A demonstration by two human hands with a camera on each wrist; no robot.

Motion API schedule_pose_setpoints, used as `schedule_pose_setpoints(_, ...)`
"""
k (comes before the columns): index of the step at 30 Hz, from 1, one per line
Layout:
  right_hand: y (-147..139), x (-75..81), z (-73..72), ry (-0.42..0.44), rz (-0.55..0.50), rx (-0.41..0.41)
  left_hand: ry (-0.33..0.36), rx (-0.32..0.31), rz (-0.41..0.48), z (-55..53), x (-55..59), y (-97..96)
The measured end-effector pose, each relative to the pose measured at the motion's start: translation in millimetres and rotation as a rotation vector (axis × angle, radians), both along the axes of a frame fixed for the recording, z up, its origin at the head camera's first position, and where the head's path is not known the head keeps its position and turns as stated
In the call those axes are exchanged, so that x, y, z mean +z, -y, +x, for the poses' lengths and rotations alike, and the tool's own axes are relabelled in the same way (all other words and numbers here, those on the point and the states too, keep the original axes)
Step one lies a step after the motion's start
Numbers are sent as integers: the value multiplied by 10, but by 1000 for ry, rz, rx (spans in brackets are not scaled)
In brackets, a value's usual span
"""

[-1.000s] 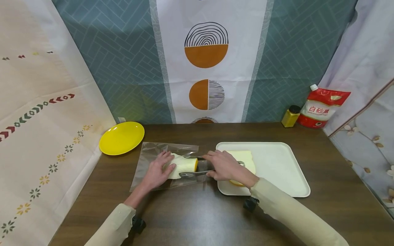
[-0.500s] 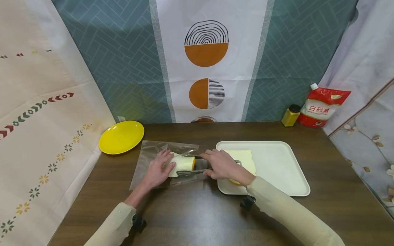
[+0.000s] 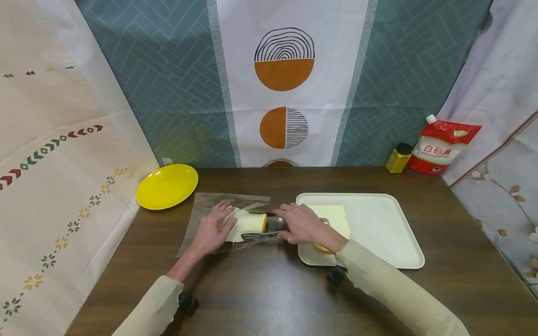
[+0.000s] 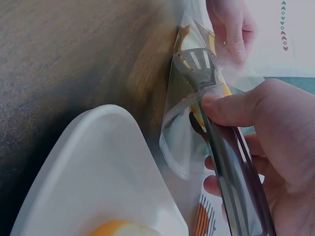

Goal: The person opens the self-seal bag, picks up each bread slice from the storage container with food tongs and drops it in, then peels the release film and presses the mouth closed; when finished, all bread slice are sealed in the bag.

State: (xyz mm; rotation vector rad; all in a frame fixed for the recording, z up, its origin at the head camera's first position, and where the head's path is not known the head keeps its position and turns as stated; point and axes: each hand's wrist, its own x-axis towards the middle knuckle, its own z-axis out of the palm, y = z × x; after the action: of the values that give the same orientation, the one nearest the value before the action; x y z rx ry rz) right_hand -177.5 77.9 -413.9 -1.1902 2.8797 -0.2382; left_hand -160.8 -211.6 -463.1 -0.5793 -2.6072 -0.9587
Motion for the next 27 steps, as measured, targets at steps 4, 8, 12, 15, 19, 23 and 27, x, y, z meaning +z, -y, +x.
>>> schedule_pose_setpoints(4,22,16,1,6,-10,10,31,-5,3,12,4,-6)
schedule_pose_setpoints(8,53,39,3,7,-17,23,34,-24,15,23,-12,-24)
schedule_pose_setpoints(12,71,46,-7,25,-18,12,5,-31,17,26,-25,-32)
schedule_pose_setpoints(15,72,43,-20,48,-20,-5,-15,-26,24,26,-22,-29)
schedule_pose_setpoints(19,71,37,-32,62,-21,-23,-24,-22,44,29,-11,-25)
schedule_pose_setpoints(23,92,36,-30,53,-30,-14,-18,-28,50,35,-13,-32)
schedule_pose_setpoints(27,133,57,-21,39,-22,0,-23,-35,56,37,-25,-46)
